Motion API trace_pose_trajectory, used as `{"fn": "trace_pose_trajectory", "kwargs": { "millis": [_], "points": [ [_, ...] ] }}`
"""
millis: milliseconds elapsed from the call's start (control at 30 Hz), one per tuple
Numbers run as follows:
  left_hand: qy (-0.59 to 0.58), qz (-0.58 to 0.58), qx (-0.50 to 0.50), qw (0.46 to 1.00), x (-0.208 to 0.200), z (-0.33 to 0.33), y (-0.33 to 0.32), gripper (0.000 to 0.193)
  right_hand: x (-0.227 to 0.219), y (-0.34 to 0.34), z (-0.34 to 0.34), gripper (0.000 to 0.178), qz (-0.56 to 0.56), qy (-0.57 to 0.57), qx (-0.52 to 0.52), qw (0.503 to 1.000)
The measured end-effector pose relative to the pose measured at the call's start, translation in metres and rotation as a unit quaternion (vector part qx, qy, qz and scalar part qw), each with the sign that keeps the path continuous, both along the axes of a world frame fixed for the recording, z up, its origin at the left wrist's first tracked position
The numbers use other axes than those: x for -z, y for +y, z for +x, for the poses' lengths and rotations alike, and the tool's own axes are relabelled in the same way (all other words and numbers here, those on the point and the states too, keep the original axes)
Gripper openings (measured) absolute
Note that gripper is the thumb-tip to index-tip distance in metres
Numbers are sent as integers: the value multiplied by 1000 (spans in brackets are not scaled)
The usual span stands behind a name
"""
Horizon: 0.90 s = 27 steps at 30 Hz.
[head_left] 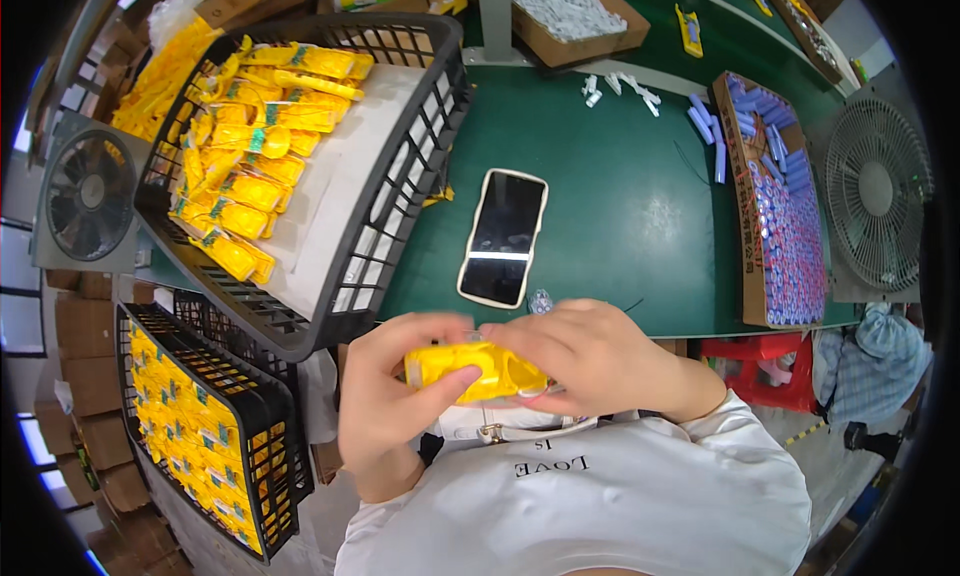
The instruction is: The person assembles a portable power bank by hand, inserting a battery and a circuit board into a yellow plastic casing.
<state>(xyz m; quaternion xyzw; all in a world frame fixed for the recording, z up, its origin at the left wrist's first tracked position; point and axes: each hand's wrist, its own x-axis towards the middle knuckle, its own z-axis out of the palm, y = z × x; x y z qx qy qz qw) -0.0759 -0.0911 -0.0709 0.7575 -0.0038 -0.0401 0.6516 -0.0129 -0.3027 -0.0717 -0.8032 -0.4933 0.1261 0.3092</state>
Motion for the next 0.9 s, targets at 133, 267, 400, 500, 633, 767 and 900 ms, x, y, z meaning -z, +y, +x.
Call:
{"fn": "trace_pose_trajectory", "kwargs": {
  "millis": [133, 267, 400, 500, 633, 767, 900],
  "points": [
    [-33, -278, -10, 960, 38, 2, -31, 68, 32, -9, -22, 61, 81, 15, 136, 987],
    [7, -292, -91, 952, 57, -11, -69, 63, 44, -6, -43, 63, 169, 99, 215, 957],
    [-23, -295, -131, 946, 72, -18, -81, 60, 54, -3, -48, 51, 248, 71, 218, 941],
    [-30, -297, -121, 947, 76, -18, -81, 64, 49, -4, -43, 31, 210, 79, 196, 955],
    [-45, -322, -81, 942, 76, -20, -80, 69, 51, -9, -41, 14, 274, 180, 194, 925],
    [-36, -338, -59, 939, 80, -23, -82, 69, 54, -8, -42, 9, 327, 300, 205, 872],
    [3, -339, -51, 939, 79, -25, -82, 69, 52, -6, -44, 7, 354, 375, 222, 827]
  ]
}}
